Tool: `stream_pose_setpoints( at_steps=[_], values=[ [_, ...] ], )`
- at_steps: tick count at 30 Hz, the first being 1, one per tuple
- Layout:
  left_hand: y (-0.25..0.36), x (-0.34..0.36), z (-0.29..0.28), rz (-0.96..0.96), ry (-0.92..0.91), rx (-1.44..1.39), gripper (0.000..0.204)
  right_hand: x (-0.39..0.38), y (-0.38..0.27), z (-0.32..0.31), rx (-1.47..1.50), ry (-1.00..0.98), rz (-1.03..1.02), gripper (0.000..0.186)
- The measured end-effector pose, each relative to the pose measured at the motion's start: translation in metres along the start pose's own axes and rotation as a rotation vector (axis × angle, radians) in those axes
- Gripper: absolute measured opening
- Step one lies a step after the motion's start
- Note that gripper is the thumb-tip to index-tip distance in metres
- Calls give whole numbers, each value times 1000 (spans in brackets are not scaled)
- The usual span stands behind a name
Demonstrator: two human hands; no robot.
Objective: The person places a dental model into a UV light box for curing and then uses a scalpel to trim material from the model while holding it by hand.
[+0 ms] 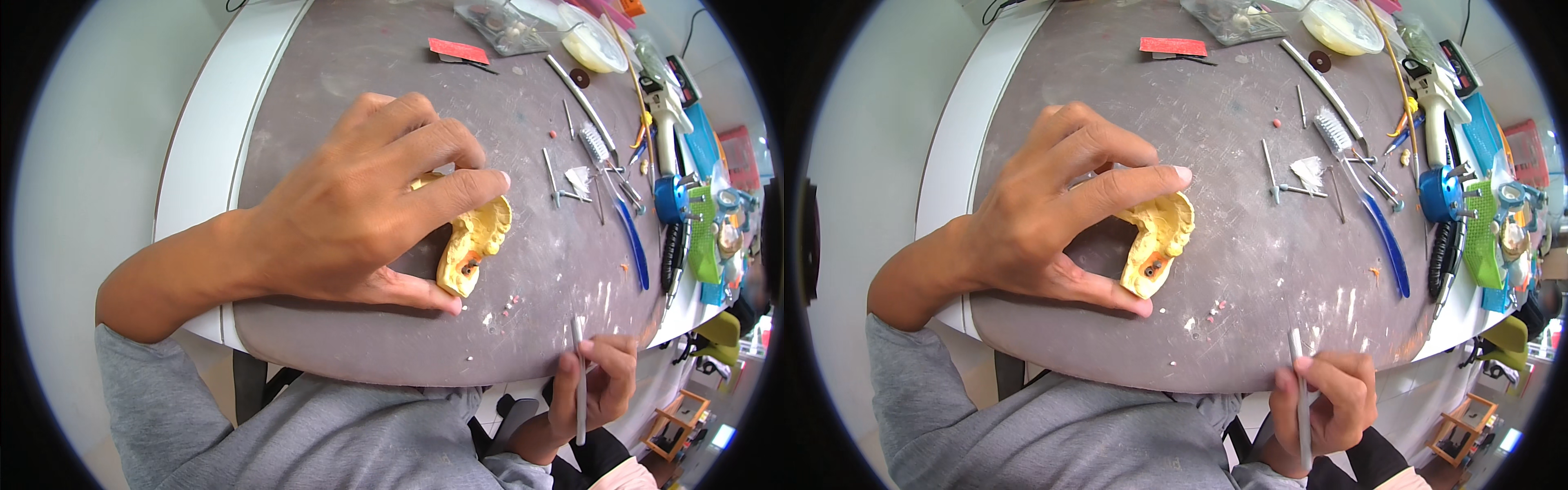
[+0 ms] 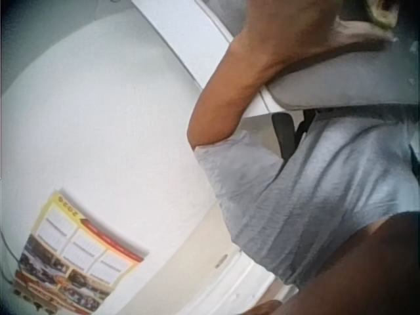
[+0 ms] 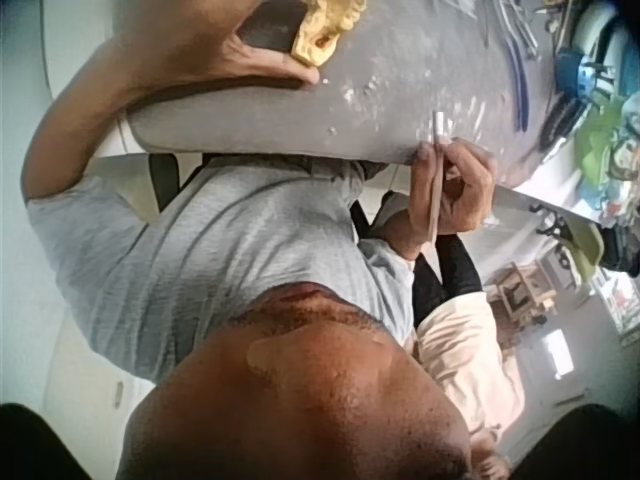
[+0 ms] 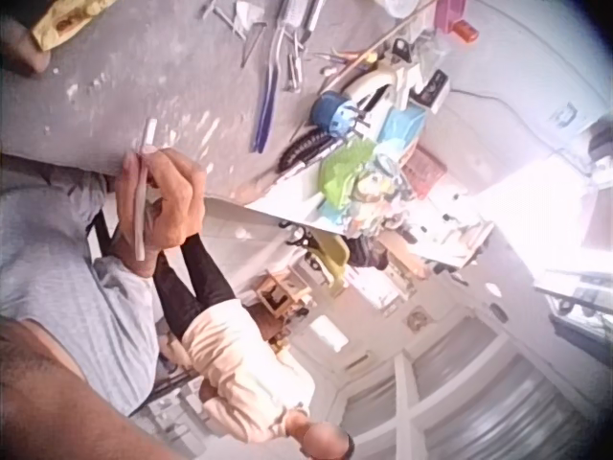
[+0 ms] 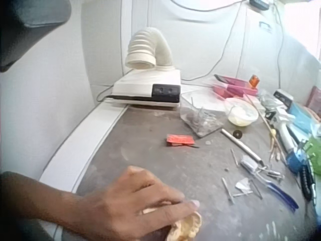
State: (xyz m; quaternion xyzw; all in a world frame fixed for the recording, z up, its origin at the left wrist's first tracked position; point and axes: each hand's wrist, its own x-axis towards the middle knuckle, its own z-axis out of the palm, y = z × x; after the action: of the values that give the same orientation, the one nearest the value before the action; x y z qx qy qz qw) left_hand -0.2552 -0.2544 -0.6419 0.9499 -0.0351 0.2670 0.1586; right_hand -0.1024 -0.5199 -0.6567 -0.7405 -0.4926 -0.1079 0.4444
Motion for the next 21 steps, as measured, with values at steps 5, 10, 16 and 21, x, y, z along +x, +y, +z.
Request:
stream_pose_setpoints(
  at_steps=[5,10,16,21],
  values=[
    [0,-1,-1,-6,-9,12,84,6,-5,-8,-54,-210,7,26],
    [-1,1,-1,4,-27,-14,85,17,-15,2,264,-194,-160,40],
    [0,0,-3,-3,-27,-21,86,26,-29,22,235,-248,-133,41],
    [-2,-1,0,-2,-23,-34,87,27,-29,25,243,-267,-124,42]
  ],
)
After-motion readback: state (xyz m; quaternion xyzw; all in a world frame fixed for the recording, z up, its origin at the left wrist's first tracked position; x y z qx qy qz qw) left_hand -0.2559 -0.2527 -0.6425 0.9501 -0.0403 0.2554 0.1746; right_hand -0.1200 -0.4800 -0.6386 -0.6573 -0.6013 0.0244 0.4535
